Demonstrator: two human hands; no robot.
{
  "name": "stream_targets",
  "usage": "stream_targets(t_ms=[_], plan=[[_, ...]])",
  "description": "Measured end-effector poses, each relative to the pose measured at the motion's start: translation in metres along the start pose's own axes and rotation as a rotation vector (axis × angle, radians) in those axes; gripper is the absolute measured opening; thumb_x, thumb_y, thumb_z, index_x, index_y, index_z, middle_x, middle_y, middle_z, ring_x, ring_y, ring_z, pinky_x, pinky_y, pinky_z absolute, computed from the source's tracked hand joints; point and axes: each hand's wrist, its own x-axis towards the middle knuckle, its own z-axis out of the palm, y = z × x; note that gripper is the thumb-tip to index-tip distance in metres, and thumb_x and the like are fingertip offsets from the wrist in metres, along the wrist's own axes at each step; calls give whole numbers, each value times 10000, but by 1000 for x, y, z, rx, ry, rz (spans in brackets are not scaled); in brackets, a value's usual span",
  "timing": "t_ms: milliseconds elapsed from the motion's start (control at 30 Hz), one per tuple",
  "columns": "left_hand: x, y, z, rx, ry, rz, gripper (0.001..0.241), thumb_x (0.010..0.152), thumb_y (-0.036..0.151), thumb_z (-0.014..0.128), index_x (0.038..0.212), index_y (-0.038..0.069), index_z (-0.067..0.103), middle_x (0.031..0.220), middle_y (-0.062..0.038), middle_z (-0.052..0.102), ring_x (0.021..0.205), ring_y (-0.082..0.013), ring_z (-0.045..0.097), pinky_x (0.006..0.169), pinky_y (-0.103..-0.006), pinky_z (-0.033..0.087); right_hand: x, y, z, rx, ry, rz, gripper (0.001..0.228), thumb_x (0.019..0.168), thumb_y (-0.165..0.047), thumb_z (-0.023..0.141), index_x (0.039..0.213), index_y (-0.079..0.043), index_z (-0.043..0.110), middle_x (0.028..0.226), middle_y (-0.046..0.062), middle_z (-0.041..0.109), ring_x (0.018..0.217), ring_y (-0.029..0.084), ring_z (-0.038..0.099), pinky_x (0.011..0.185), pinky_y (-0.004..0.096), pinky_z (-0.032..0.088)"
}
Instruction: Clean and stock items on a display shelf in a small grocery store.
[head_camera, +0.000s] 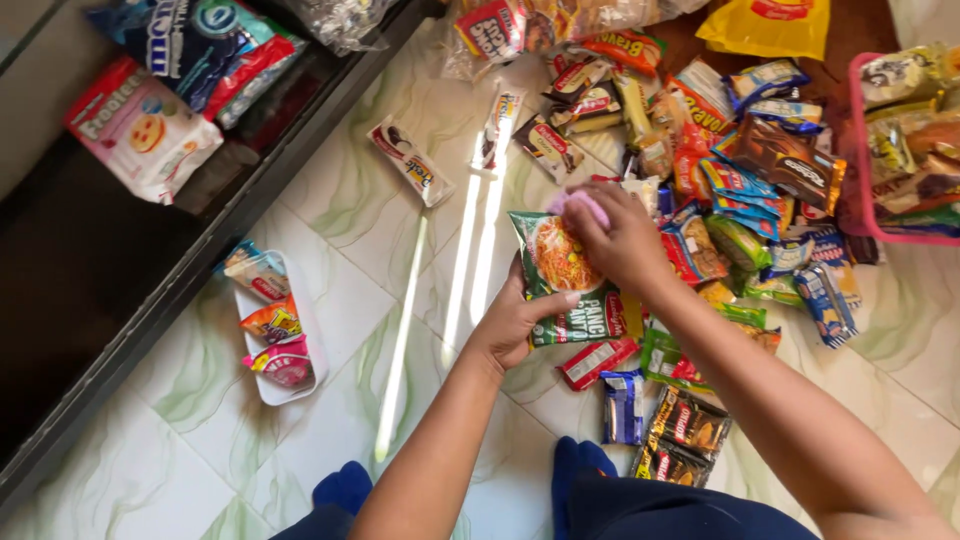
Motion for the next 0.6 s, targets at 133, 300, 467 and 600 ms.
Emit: stream_targets(t_ms=[133, 300, 467, 600], plan=[[5, -4, -41, -112, 152, 4, 807, 814, -37, 681, 1536, 154, 373, 1298, -91, 608, 1155, -265, 615, 910, -402, 553, -30, -46, 37, -98, 21, -202, 364, 985, -318, 667, 1299, -135, 682, 1438, 125, 593, 1376, 382, 518, 1145, 495, 415], [-8, 7, -56, 180, 28, -97, 862, 814, -24, 727, 1577, 96, 344, 1304, -86, 632, 1164, -220, 619, 893, -334, 549, 8, 5, 50, -155, 56, -335, 419, 996, -290, 667, 1381, -127, 638, 1448, 155, 604, 1328, 390, 589, 1100, 512, 480], [-24, 52, -80, 336, -172, -72, 954, 796, -19, 791, 1604, 91, 298, 1387, -84, 619, 1277, -190, 583, 1081, -317, 471, 32, 22, -4, 300, -667, 351, 525, 839, -273, 773, 1332, -155, 634, 1063, 94, 675, 785, 201, 641, 603, 330, 526], [-29, 55, -150, -71, 45, -92, 987, 901, 53, 804, 1729, 128, 273, 1282, -195, 543, 1093, -286, 511, 919, -450, 415, 17, 2, 14, 848, -872, 580, 636, 888, -98, 831, 1417, -95, 478, 683, 105, 409, 485, 194, 461, 411, 326, 363]])
